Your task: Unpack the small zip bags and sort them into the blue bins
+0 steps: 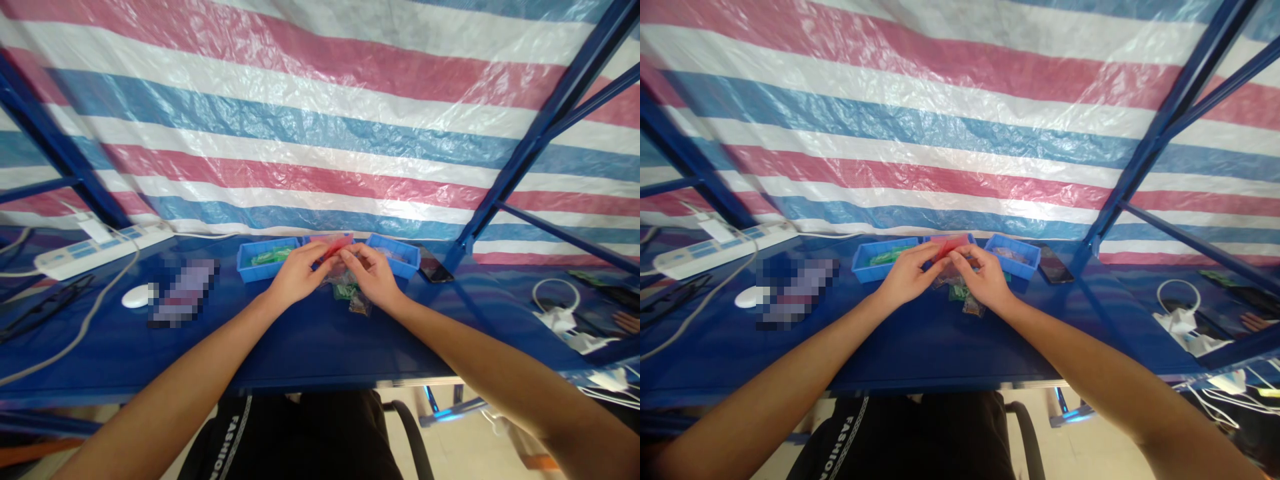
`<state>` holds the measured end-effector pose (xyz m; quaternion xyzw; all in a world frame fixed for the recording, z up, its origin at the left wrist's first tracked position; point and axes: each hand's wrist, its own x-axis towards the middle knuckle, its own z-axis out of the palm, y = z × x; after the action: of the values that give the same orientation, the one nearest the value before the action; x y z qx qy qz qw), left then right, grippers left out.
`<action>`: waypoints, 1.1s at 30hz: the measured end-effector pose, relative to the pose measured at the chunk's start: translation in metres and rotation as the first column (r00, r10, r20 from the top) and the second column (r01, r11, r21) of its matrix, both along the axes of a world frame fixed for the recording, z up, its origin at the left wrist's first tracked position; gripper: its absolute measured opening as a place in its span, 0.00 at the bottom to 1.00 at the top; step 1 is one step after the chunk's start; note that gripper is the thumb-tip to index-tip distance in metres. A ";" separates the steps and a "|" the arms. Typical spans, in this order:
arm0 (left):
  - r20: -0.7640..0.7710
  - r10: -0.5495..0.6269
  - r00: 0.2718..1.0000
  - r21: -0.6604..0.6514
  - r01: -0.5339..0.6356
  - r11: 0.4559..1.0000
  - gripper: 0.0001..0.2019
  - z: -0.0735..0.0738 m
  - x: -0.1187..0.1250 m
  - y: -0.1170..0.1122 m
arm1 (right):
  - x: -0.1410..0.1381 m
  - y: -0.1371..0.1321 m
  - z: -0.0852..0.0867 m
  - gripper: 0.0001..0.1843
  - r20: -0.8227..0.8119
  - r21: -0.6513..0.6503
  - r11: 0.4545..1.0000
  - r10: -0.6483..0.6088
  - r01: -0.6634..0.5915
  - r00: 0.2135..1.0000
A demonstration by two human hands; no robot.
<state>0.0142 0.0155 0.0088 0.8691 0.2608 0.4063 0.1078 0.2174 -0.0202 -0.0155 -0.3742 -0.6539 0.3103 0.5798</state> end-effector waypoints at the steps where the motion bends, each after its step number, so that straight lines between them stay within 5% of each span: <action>1: 0.036 0.010 0.999 -0.013 -0.009 1.000 0.16 0.001 0.000 0.001 | 0.000 0.000 0.000 0.20 -0.006 0.006 1.000 -0.023 0.023 1.000; 9: 0.169 0.071 0.983 -0.187 -0.039 0.982 0.17 0.000 0.000 0.003 | 0.003 0.015 -0.003 0.26 -0.138 0.095 0.976 -0.182 0.196 0.974; 12: 0.200 0.043 0.979 -0.226 0.003 0.974 0.17 -0.004 0.001 0.004 | 0.003 0.021 -0.007 0.30 -0.161 0.042 0.993 -0.104 0.112 0.981; 16: 0.225 0.060 0.972 -0.248 -0.002 0.969 0.18 -0.006 0.001 0.007 | 0.003 0.025 -0.011 0.22 -0.176 -0.105 0.992 0.055 -0.074 0.983; 21: 0.261 0.178 0.949 -0.118 -0.152 0.981 0.19 -0.001 -0.002 0.009 | 0.007 0.028 -0.010 0.21 -0.232 -0.121 0.992 -0.061 0.033 0.971; 24: 0.201 0.112 0.973 -0.068 -0.100 0.993 0.16 0.002 -0.003 0.006 | 0.009 0.028 -0.007 0.21 -0.252 -0.068 0.995 -0.082 0.067 0.964; 28: 0.060 -0.011 0.998 -0.102 0.017 0.995 0.19 -0.001 0.003 0.000 | 0.005 0.021 -0.005 0.20 -0.179 -0.078 0.996 0.022 -0.036 0.984; 33: 0.053 0.009 0.999 -0.051 -0.007 0.999 0.15 -0.005 0.004 0.001 | 0.000 0.012 -0.001 0.22 -0.134 -0.105 0.984 0.132 -0.146 0.982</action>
<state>0.0179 0.0165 0.0043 0.8539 0.2715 0.4231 0.1350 0.2177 -0.0078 -0.0165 -0.3398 -0.6217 0.4102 0.5743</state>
